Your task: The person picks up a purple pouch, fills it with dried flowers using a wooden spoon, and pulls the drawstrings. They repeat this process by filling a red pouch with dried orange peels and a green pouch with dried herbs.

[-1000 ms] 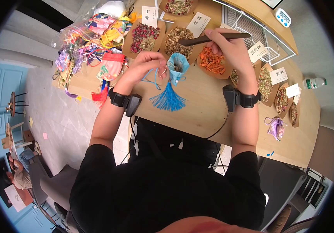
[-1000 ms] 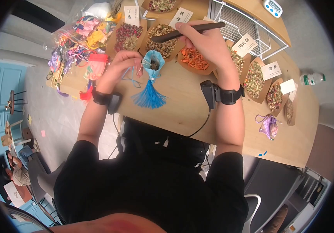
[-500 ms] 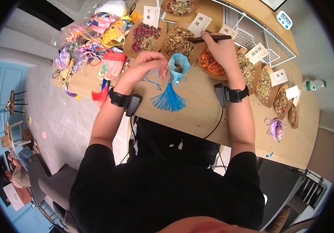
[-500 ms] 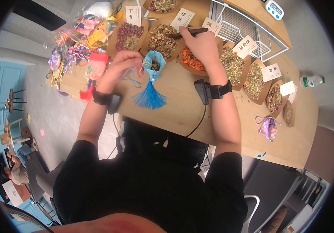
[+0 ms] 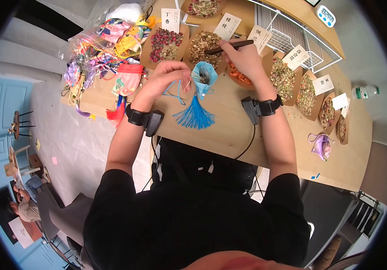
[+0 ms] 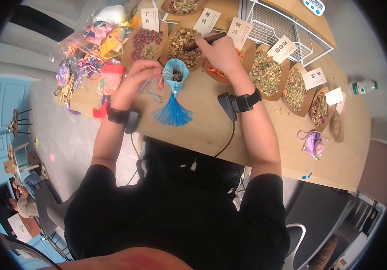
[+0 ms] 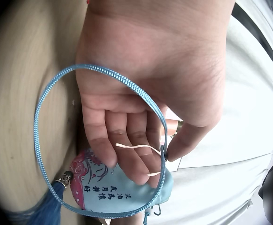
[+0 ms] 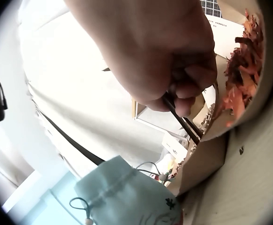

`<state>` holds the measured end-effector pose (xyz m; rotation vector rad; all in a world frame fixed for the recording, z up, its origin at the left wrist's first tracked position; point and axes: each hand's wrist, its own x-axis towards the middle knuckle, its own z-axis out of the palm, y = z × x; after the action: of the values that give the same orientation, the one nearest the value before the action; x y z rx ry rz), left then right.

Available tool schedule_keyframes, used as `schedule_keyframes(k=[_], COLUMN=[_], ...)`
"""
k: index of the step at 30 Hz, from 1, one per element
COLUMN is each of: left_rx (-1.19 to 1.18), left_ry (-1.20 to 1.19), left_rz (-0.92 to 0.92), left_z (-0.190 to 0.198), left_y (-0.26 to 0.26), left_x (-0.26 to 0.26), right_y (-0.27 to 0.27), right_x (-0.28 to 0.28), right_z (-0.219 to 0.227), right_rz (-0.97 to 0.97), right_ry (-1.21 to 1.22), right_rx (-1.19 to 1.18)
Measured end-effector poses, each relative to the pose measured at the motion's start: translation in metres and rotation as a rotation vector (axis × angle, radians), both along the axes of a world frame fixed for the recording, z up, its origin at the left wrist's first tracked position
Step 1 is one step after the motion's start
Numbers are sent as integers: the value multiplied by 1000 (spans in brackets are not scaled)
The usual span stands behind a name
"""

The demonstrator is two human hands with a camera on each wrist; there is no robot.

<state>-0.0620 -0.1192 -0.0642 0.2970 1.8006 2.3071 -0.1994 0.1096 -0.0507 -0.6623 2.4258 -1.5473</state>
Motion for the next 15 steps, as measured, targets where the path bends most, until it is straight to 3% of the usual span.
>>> schedule_keyframes(k=[10, 15], left_rx=[-6, 7], left_ry=[2, -11], left_rz=[7, 17], left_z=[-1, -1], left_y=[0, 0], left_x=[0, 1], right_y=[22, 27], right_x=[14, 31], right_z=[69, 94], right_rz=[-9, 4], right_ry=[-91, -57], right_rx=[-184, -166])
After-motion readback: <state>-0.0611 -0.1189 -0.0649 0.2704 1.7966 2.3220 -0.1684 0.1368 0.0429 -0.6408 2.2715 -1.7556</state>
